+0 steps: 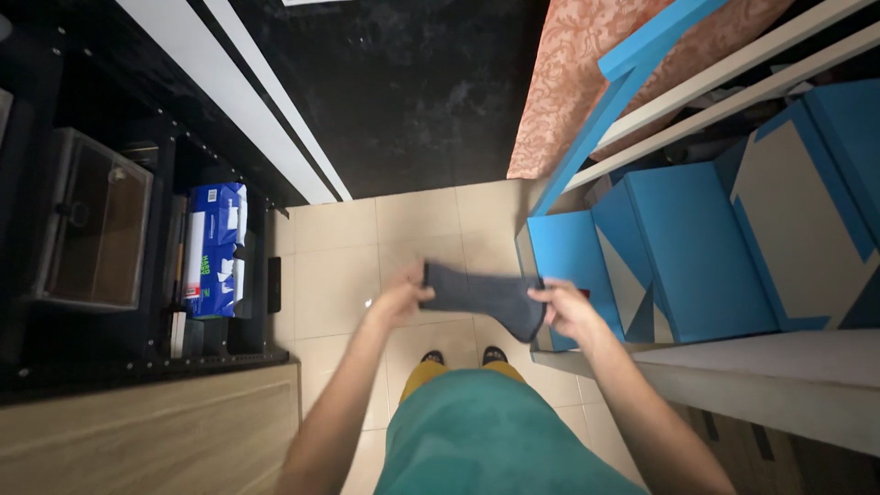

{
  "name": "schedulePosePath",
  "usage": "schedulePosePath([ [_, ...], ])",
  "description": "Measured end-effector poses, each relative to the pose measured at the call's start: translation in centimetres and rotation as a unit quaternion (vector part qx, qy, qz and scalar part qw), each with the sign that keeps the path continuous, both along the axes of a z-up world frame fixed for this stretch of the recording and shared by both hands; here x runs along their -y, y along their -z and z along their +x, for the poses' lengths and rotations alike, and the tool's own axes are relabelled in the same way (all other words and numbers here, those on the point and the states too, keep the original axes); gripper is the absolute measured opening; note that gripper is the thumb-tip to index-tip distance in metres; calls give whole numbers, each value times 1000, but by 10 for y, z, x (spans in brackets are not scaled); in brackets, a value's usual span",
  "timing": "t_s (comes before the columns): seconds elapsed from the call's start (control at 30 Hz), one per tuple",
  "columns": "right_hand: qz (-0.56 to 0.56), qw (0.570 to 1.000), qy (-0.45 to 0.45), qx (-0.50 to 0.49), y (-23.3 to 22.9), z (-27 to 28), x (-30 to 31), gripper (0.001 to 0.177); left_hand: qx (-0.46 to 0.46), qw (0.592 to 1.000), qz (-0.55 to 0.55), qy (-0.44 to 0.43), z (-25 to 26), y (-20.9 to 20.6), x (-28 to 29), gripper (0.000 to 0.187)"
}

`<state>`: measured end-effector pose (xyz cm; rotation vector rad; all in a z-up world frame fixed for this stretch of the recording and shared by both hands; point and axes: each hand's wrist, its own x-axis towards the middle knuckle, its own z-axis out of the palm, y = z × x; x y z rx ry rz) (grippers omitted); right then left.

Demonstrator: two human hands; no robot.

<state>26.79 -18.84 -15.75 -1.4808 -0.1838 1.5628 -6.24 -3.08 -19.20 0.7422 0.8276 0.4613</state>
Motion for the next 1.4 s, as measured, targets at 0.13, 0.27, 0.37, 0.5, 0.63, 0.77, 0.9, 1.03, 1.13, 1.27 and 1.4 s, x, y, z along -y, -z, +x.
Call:
schedulePosePath([
  [0.13, 237, 908, -38, 345, -17, 26, -24, 34, -140, 943, 287, -95, 4, -83, -47, 25],
  [0.27, 356, 873, 19, 334, -85, 28, -58, 33, -29, 890, 443, -102, 8, -166, -56, 47],
  [0.37, 370, 825, 17, 426, -125, 20, -74, 30, 22, 875, 474, -92, 15, -207, -61, 48],
  [0.5, 344, 851, 18, 396, -166, 28, -80, 32, -149, 866, 475, -38, 9, -238, -65, 39],
  [0.63, 412, 823, -23, 390, -208, 39, -79, 27, -58, 867, 495, -28, 2, -268, -76, 34],
  [0.77, 437, 790, -41, 429, -239, 46, -79, 15, -49, 876, 479, -42, -1, -296, -79, 23],
  [0.9, 422, 836, -21, 349, -248, 42, -81, 12, -4, 898, 438, -49, -2, -305, -80, 19],
  [1.03, 445, 838, -13, 317, -247, 40, -84, 19, 32, 902, 428, -50, -2, -306, -82, 20],
  [1.13, 458, 831, -7, 315, -249, 41, -81, 22, 21, 894, 445, -50, -5, -311, -82, 21],
  [1.27, 472, 831, -14, 295, -254, 48, -78, 24, 14, 900, 433, -53, -7, -322, -81, 23],
  [1.4, 414, 884, 18, 217, -246, 46, -84, 21, -50, 928, 361, -76, -2, -307, -82, 20],
])
